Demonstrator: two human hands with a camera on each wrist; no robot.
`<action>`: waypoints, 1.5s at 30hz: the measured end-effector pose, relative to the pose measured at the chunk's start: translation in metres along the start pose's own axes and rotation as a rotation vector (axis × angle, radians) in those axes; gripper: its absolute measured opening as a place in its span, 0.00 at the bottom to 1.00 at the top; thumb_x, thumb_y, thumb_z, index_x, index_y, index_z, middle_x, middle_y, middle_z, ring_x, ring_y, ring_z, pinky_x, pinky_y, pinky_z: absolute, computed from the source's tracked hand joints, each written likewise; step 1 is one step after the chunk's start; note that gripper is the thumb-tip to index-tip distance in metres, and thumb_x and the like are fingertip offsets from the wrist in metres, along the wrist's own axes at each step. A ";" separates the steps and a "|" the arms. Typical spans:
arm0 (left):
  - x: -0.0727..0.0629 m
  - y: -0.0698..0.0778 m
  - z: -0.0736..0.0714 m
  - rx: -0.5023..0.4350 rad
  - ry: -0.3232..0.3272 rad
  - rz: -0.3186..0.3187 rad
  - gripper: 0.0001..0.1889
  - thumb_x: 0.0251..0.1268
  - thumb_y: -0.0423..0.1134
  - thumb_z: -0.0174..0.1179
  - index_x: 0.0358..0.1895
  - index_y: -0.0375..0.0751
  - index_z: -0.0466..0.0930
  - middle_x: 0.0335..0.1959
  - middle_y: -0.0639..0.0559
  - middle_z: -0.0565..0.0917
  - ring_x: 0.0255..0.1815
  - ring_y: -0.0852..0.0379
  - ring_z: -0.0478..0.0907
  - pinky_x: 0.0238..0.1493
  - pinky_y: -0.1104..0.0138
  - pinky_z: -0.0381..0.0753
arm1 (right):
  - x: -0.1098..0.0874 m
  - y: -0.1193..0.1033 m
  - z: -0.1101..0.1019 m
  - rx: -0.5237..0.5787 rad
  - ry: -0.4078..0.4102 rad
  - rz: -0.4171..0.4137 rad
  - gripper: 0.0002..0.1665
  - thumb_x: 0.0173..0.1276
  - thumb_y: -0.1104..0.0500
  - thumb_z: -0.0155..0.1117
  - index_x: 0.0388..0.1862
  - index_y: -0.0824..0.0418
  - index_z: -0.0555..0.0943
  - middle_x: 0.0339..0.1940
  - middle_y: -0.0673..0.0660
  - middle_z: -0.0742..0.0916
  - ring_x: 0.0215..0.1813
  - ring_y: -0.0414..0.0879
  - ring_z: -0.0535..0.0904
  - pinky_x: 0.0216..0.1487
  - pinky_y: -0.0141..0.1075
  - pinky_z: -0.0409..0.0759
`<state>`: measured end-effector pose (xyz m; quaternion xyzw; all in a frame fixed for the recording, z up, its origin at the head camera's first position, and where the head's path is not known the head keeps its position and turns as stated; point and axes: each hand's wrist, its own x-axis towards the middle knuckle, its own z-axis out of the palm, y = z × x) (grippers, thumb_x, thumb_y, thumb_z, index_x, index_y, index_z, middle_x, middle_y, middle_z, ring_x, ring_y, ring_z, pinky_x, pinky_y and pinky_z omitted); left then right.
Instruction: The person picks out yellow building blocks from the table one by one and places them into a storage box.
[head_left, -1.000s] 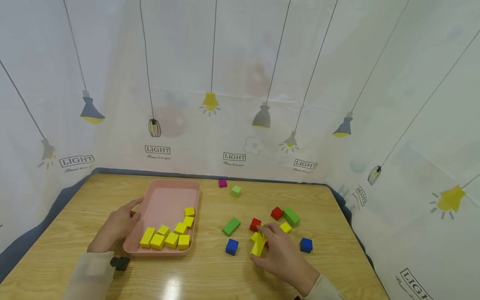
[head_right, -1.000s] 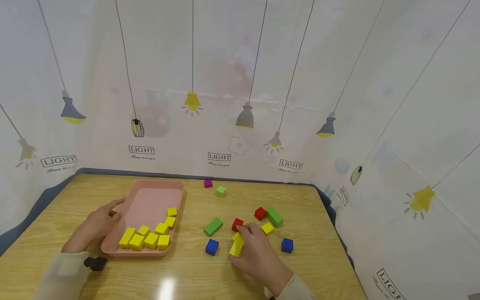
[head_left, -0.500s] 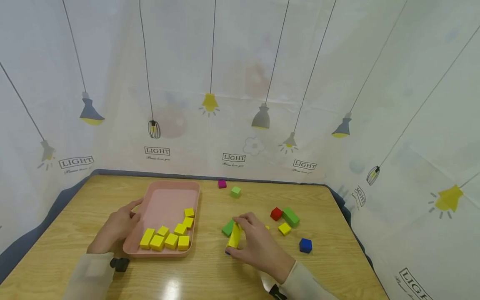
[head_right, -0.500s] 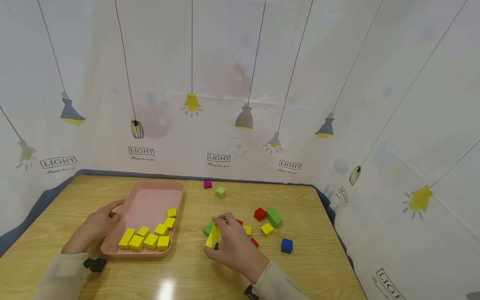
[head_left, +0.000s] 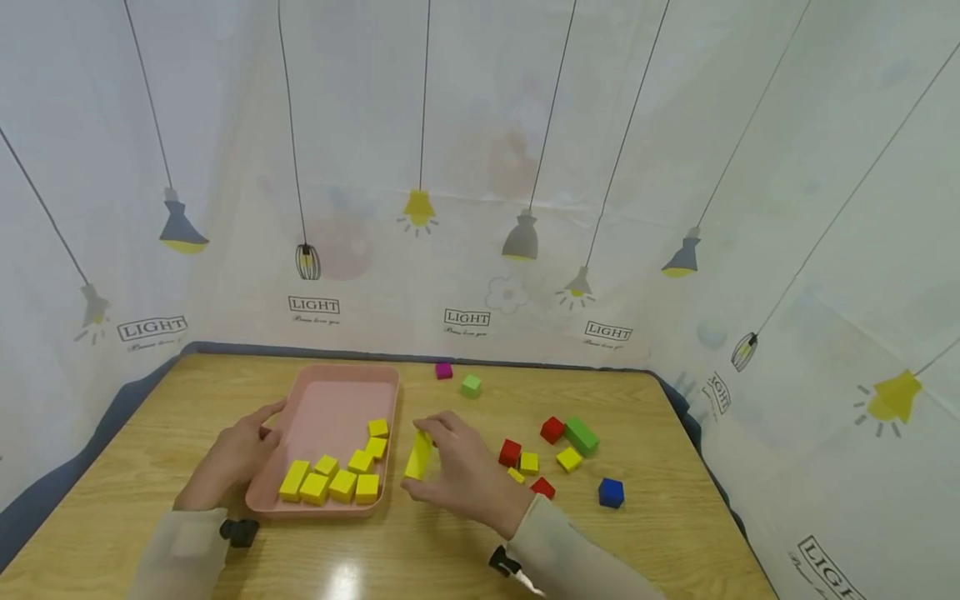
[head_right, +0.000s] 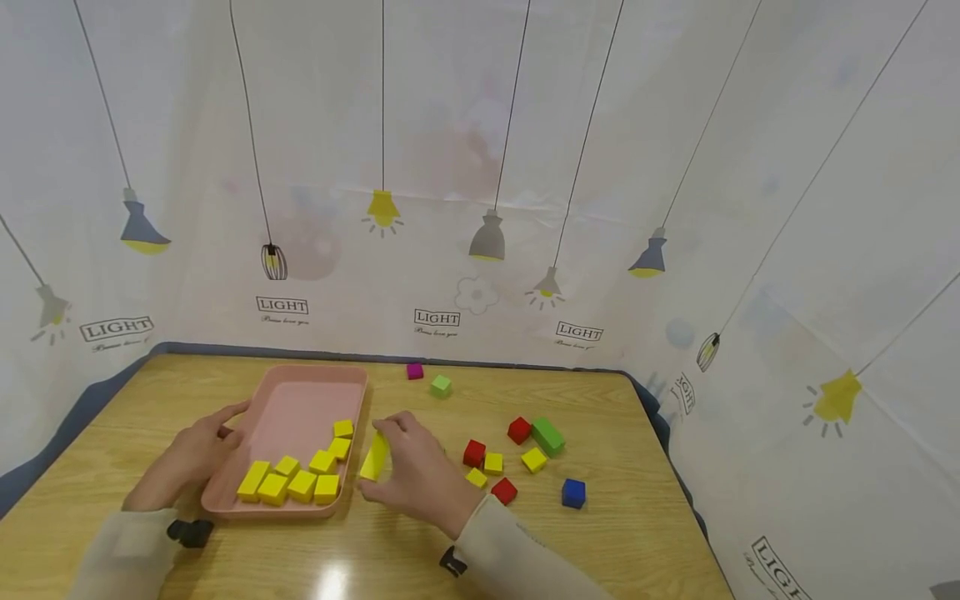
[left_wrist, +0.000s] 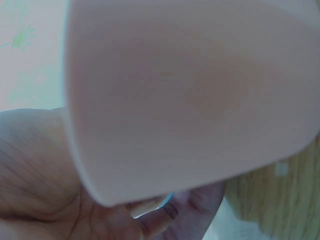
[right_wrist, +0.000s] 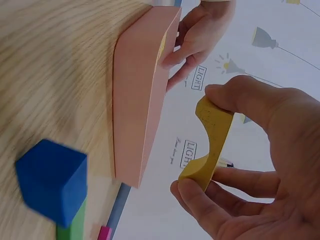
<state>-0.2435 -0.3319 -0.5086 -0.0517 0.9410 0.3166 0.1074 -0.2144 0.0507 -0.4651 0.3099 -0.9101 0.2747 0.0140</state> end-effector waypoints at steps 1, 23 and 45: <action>0.000 0.000 0.000 0.003 0.002 0.006 0.35 0.95 0.39 0.53 0.94 0.32 0.55 0.67 0.18 0.84 0.53 0.38 0.88 0.58 0.46 0.93 | 0.004 -0.003 0.002 0.000 -0.004 -0.007 0.48 0.71 0.44 0.89 0.83 0.61 0.82 0.75 0.59 0.87 0.67 0.50 0.88 0.71 0.42 0.92; 0.003 -0.009 -0.001 -0.082 -0.041 -0.029 0.36 0.95 0.44 0.52 0.95 0.37 0.55 0.72 0.16 0.80 0.58 0.34 0.86 0.59 0.44 0.92 | 0.092 -0.056 0.049 -0.104 -0.087 -0.107 0.48 0.74 0.38 0.85 0.85 0.57 0.80 0.75 0.54 0.86 0.68 0.41 0.83 0.73 0.28 0.85; 0.002 -0.015 -0.007 -0.116 -0.052 0.014 0.36 0.96 0.46 0.51 0.94 0.34 0.56 0.65 0.20 0.85 0.55 0.39 0.86 0.55 0.48 0.88 | 0.137 -0.099 0.104 -0.203 -0.244 -0.085 0.56 0.72 0.32 0.86 0.90 0.53 0.73 0.75 0.46 0.84 0.53 0.30 0.81 0.62 0.20 0.84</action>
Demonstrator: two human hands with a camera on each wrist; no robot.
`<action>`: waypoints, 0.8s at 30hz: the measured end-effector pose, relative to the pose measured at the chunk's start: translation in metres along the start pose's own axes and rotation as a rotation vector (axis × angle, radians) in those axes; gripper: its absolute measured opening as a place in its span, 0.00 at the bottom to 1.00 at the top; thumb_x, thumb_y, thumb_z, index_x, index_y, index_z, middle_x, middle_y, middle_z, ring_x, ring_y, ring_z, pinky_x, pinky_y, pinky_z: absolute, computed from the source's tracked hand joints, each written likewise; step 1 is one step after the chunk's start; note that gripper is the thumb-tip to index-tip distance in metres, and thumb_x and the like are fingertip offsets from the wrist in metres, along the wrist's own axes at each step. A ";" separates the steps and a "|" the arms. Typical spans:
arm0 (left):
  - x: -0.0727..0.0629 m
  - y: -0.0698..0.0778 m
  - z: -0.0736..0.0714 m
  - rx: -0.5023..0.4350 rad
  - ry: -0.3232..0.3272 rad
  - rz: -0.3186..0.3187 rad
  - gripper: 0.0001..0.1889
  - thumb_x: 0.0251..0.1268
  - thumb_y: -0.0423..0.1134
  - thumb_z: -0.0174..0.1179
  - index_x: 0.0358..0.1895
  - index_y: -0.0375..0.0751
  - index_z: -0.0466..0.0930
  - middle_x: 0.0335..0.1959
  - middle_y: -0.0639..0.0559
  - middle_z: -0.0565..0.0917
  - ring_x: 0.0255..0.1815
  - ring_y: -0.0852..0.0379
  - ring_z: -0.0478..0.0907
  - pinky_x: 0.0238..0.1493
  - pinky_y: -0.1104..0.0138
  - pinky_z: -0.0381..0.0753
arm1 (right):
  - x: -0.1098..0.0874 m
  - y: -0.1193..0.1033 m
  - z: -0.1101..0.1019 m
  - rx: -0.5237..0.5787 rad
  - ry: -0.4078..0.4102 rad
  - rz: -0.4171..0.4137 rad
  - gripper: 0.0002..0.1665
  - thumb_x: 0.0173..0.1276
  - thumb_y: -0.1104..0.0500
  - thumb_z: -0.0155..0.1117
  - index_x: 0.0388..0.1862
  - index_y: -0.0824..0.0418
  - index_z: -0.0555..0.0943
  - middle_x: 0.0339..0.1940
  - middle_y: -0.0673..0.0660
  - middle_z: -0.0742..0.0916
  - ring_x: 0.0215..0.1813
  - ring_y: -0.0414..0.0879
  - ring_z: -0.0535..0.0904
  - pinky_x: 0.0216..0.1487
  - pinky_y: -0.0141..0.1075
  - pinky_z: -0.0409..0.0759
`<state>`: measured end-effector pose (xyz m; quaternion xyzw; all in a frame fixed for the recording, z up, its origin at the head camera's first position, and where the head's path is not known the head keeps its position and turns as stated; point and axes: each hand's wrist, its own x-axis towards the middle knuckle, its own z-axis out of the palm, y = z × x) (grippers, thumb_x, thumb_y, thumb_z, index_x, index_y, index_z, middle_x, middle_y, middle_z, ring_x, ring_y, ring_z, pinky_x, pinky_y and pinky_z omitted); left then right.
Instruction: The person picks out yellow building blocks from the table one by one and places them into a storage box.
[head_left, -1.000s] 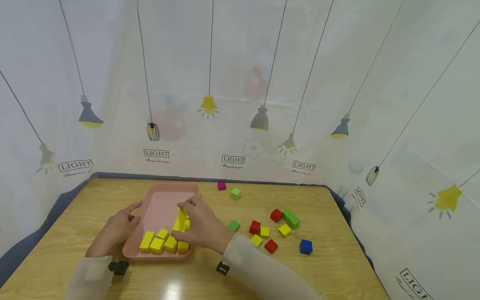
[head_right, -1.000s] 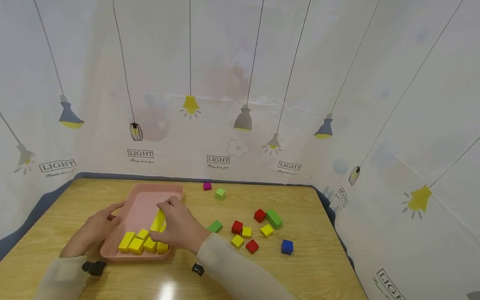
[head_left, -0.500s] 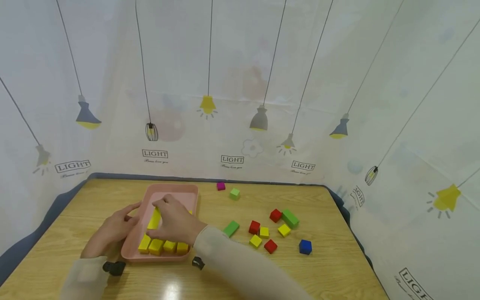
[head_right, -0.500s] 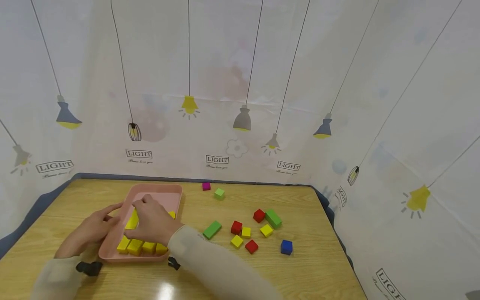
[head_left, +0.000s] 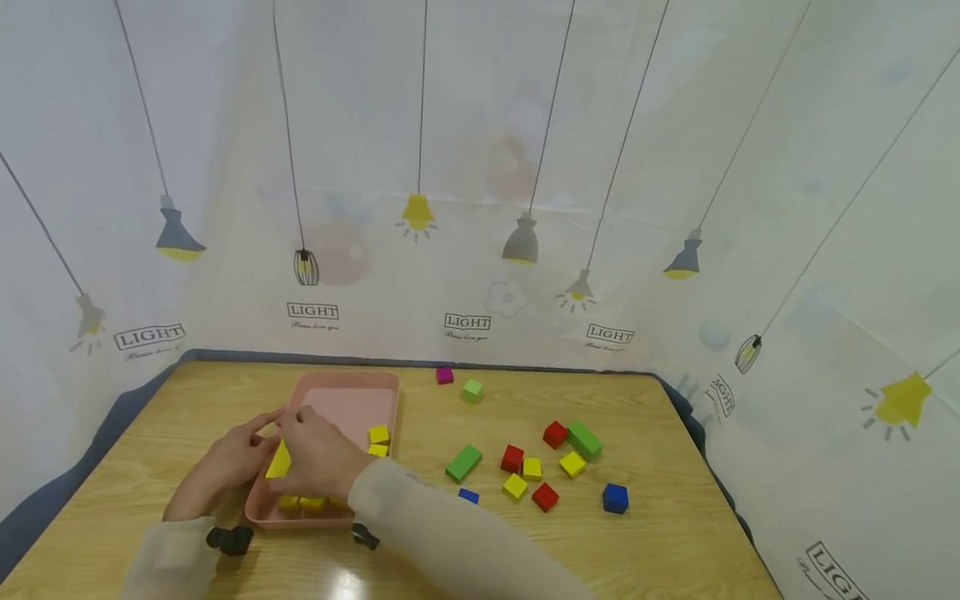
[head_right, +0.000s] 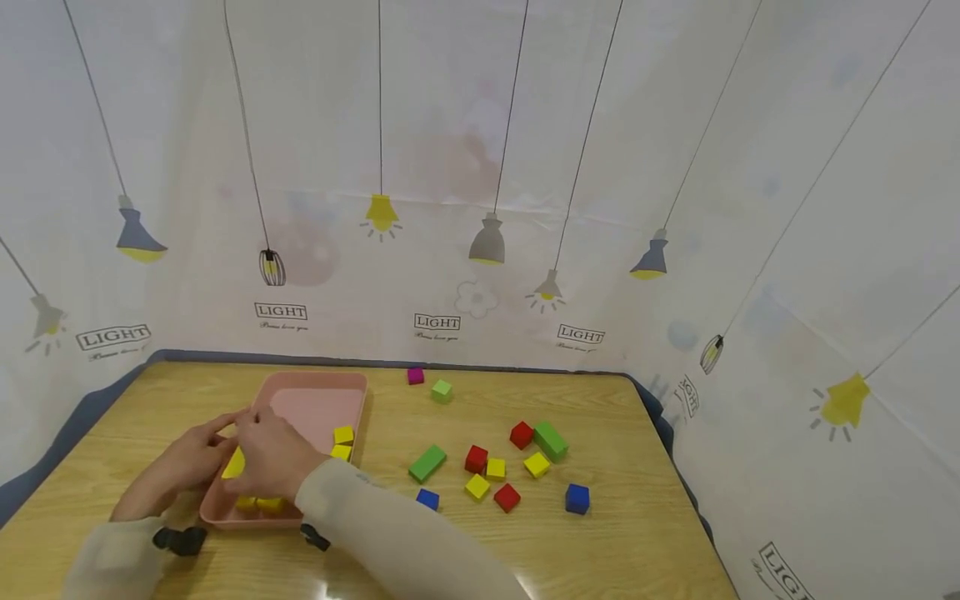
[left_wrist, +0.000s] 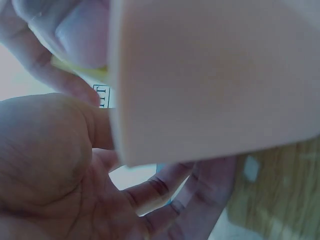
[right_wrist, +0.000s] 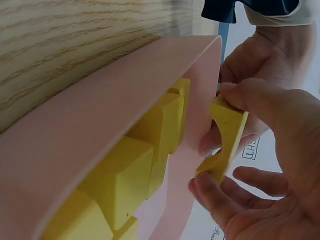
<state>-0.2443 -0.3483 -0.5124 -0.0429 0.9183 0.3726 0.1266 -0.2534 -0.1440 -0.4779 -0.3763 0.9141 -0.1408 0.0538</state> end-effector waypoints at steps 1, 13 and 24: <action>0.000 0.001 0.000 -0.001 -0.003 0.001 0.36 0.96 0.47 0.51 0.94 0.34 0.56 0.65 0.20 0.85 0.55 0.39 0.86 0.56 0.48 0.88 | 0.000 0.000 0.000 0.000 -0.001 -0.001 0.57 0.71 0.31 0.86 0.90 0.53 0.73 0.74 0.46 0.84 0.53 0.30 0.81 0.61 0.19 0.84; -0.003 0.004 0.000 -0.028 -0.025 -0.020 0.36 0.96 0.47 0.49 0.95 0.36 0.54 0.72 0.17 0.82 0.63 0.33 0.87 0.67 0.34 0.87 | -0.007 0.008 -0.007 0.004 -0.003 0.025 0.57 0.72 0.31 0.85 0.91 0.49 0.71 0.69 0.46 0.84 0.48 0.34 0.79 0.57 0.22 0.85; -0.002 0.003 0.001 -0.049 -0.016 -0.024 0.36 0.96 0.45 0.51 0.95 0.35 0.54 0.72 0.15 0.80 0.58 0.36 0.86 0.61 0.43 0.93 | -0.029 0.025 -0.018 -0.094 0.069 0.000 0.49 0.73 0.26 0.80 0.86 0.43 0.80 0.76 0.45 0.85 0.59 0.37 0.82 0.63 0.30 0.87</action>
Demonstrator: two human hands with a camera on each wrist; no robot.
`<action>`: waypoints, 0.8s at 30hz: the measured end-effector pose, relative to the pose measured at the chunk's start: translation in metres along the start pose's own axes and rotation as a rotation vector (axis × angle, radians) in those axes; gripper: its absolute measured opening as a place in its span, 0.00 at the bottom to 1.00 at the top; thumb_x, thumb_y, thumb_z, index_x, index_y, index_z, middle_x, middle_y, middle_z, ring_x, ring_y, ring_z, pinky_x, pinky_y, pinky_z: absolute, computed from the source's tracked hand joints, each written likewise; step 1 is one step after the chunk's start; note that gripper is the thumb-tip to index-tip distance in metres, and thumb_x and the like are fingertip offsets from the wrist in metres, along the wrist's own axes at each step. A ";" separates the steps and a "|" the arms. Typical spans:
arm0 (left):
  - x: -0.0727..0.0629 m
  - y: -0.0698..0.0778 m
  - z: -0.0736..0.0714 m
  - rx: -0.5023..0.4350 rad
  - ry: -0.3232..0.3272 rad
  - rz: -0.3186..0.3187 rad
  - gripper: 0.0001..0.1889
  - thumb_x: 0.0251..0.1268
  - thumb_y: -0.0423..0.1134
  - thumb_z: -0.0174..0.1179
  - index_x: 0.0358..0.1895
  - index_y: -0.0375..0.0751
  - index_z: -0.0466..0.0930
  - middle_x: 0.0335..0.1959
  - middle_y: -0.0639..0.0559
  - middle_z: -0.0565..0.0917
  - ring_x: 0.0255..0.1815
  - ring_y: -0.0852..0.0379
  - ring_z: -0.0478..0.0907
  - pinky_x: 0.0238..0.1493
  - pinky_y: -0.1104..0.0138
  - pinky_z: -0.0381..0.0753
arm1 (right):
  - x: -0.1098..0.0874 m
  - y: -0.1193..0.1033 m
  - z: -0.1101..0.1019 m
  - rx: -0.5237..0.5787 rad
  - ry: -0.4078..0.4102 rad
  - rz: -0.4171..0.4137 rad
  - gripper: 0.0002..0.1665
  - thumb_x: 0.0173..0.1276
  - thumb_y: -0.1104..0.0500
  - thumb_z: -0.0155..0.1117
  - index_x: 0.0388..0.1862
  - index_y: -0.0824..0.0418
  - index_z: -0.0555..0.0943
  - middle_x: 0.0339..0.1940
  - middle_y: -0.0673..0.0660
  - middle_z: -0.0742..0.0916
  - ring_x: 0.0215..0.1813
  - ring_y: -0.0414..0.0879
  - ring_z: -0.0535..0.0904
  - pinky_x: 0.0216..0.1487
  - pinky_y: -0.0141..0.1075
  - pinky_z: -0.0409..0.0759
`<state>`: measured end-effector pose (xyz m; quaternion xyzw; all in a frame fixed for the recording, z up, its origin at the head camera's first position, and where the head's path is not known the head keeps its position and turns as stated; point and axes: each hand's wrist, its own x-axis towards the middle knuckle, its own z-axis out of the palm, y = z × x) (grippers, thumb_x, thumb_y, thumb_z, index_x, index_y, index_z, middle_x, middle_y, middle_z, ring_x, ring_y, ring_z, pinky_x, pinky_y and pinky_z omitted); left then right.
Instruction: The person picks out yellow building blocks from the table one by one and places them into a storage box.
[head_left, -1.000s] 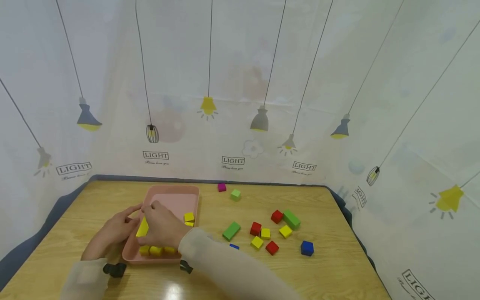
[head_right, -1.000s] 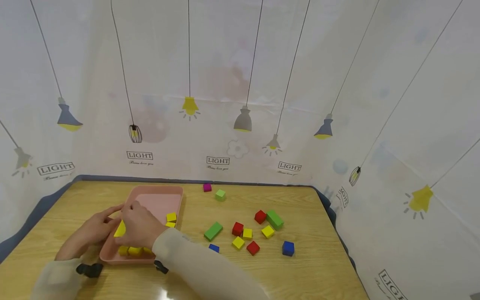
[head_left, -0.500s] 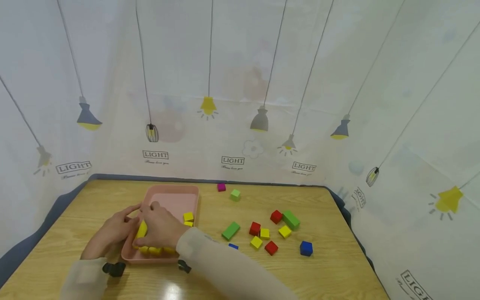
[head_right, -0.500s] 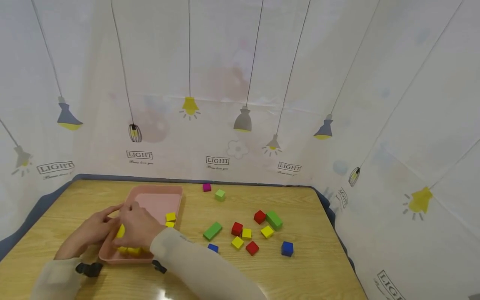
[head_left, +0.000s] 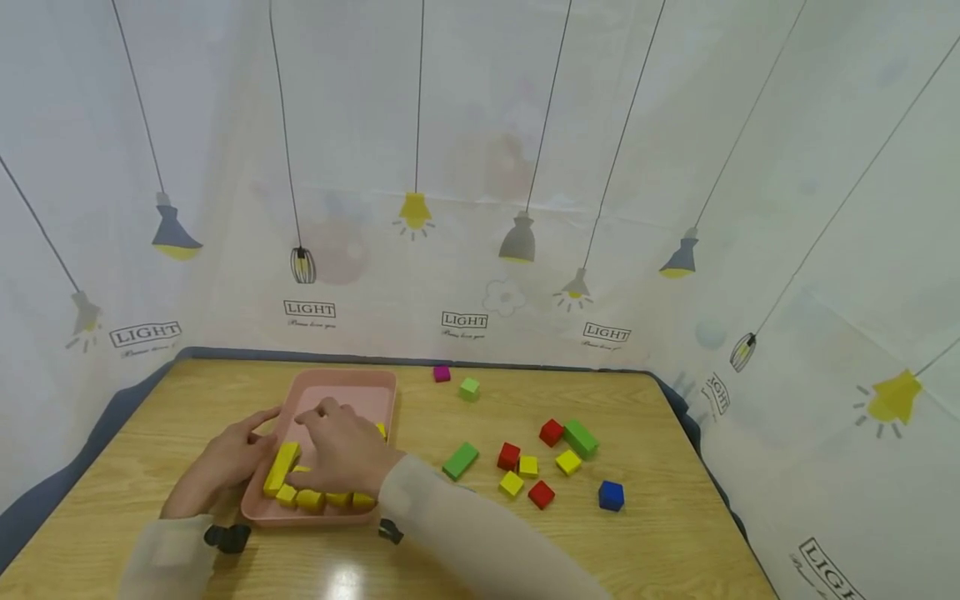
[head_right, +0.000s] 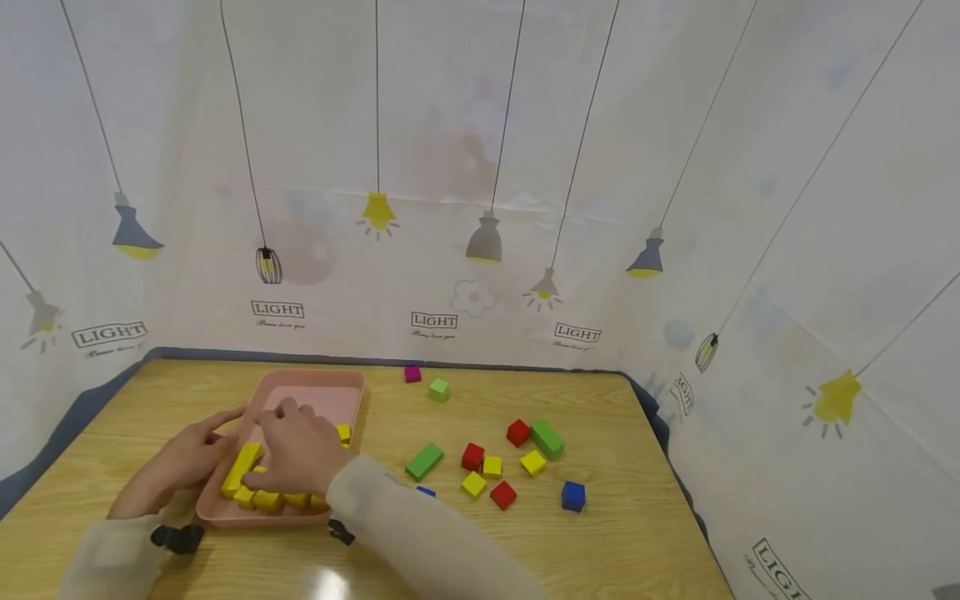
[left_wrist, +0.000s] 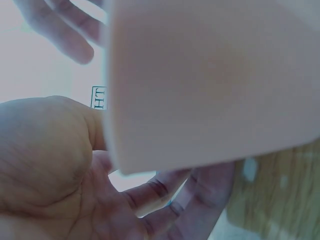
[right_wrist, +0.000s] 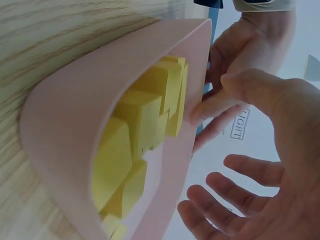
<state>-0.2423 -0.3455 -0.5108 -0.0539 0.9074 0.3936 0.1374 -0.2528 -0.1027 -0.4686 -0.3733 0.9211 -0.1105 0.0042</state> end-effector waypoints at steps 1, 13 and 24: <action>0.000 0.000 0.000 0.000 -0.001 0.000 0.37 0.96 0.45 0.51 0.95 0.35 0.54 0.71 0.15 0.80 0.57 0.36 0.86 0.61 0.44 0.93 | -0.003 0.002 -0.001 -0.003 0.005 -0.001 0.49 0.73 0.25 0.79 0.86 0.42 0.80 0.77 0.45 0.84 0.62 0.38 0.82 0.67 0.31 0.87; 0.002 0.002 0.001 0.027 0.019 -0.044 0.38 0.96 0.50 0.51 0.96 0.36 0.53 0.70 0.17 0.81 0.58 0.35 0.85 0.58 0.48 0.90 | -0.041 0.038 -0.007 0.041 0.036 0.050 0.61 0.71 0.21 0.77 0.96 0.39 0.66 0.89 0.49 0.75 0.78 0.48 0.81 0.76 0.48 0.88; -0.001 0.006 0.004 0.048 0.028 -0.028 0.37 0.97 0.48 0.50 0.95 0.35 0.53 0.70 0.17 0.81 0.58 0.35 0.86 0.60 0.44 0.91 | -0.094 0.078 -0.017 0.165 0.081 0.170 0.61 0.70 0.28 0.83 0.96 0.40 0.67 0.93 0.54 0.73 0.86 0.59 0.76 0.83 0.64 0.81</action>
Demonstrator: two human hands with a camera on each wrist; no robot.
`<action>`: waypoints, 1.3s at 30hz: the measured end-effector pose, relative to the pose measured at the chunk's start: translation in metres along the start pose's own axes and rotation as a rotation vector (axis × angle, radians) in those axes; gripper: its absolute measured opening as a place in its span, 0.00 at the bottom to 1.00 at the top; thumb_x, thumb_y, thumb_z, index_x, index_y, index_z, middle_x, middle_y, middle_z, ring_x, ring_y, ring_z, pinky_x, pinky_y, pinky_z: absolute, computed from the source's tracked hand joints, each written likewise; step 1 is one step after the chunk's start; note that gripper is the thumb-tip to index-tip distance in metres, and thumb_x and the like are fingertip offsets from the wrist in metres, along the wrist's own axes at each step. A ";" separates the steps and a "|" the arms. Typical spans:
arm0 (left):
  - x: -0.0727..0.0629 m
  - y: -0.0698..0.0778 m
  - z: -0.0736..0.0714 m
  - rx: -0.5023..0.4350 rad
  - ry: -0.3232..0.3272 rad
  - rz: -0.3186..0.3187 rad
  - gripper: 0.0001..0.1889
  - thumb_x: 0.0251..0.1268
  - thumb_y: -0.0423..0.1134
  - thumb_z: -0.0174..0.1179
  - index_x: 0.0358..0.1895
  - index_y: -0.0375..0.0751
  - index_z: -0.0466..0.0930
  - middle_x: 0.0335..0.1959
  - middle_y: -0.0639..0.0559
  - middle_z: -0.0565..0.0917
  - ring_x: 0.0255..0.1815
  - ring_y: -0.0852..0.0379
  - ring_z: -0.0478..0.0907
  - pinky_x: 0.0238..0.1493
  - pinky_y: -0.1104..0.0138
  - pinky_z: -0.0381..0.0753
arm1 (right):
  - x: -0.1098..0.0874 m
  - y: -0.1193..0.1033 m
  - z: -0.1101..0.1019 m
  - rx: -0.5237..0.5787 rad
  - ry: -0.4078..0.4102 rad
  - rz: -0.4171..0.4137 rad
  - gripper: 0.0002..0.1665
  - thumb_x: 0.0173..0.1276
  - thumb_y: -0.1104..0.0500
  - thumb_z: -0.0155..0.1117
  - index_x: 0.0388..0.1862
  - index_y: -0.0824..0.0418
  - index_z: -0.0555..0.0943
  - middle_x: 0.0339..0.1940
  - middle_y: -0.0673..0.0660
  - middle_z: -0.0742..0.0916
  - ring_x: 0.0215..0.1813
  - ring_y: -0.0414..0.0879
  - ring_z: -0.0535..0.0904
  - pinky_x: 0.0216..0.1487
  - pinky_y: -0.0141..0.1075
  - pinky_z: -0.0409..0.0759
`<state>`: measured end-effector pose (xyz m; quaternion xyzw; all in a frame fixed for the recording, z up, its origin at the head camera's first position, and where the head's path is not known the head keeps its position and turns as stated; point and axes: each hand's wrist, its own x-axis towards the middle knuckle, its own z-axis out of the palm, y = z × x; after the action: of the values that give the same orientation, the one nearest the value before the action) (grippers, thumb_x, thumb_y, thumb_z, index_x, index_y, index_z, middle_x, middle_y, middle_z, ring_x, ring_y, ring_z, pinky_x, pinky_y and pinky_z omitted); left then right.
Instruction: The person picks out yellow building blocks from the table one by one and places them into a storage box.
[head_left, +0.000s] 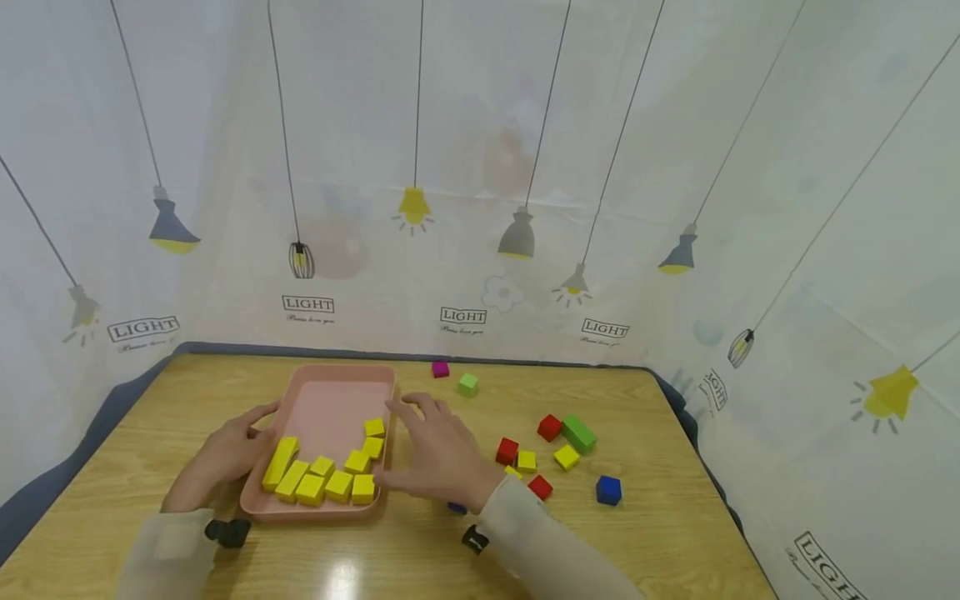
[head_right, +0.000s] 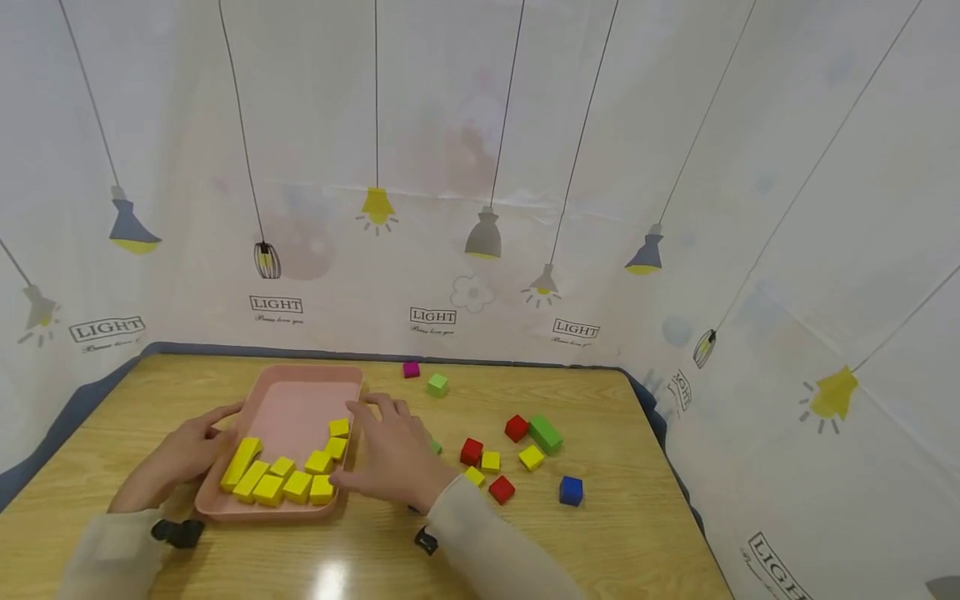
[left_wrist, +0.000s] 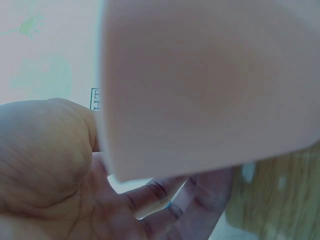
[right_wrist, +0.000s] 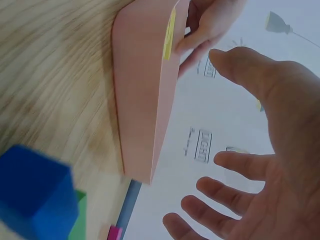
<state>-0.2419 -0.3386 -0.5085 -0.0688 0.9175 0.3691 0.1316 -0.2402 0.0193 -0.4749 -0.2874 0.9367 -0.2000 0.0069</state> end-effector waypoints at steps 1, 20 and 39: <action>-0.001 0.000 0.000 0.000 0.000 0.001 0.37 0.97 0.48 0.50 0.96 0.35 0.53 0.70 0.17 0.81 0.58 0.35 0.86 0.61 0.43 0.91 | -0.004 0.005 -0.002 0.009 0.000 0.012 0.60 0.70 0.28 0.83 0.95 0.40 0.68 0.93 0.54 0.73 0.87 0.59 0.77 0.83 0.64 0.81; 0.001 0.000 -0.001 -0.016 0.004 -0.027 0.38 0.97 0.49 0.50 0.96 0.36 0.52 0.70 0.17 0.80 0.57 0.35 0.84 0.56 0.51 0.90 | -0.067 0.085 -0.004 0.134 0.191 0.066 0.46 0.71 0.43 0.88 0.84 0.50 0.82 0.81 0.56 0.84 0.76 0.56 0.83 0.71 0.57 0.89; 0.000 0.001 0.001 -0.017 0.001 -0.018 0.37 0.96 0.48 0.50 0.96 0.36 0.53 0.72 0.16 0.79 0.58 0.34 0.84 0.59 0.46 0.91 | -0.094 0.131 -0.018 0.044 0.232 0.203 0.41 0.70 0.51 0.90 0.79 0.57 0.85 0.72 0.56 0.88 0.71 0.55 0.85 0.76 0.57 0.88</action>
<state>-0.2418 -0.3370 -0.5086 -0.0785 0.9137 0.3757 0.1337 -0.2340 0.1761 -0.5176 -0.1657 0.9508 -0.2507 -0.0749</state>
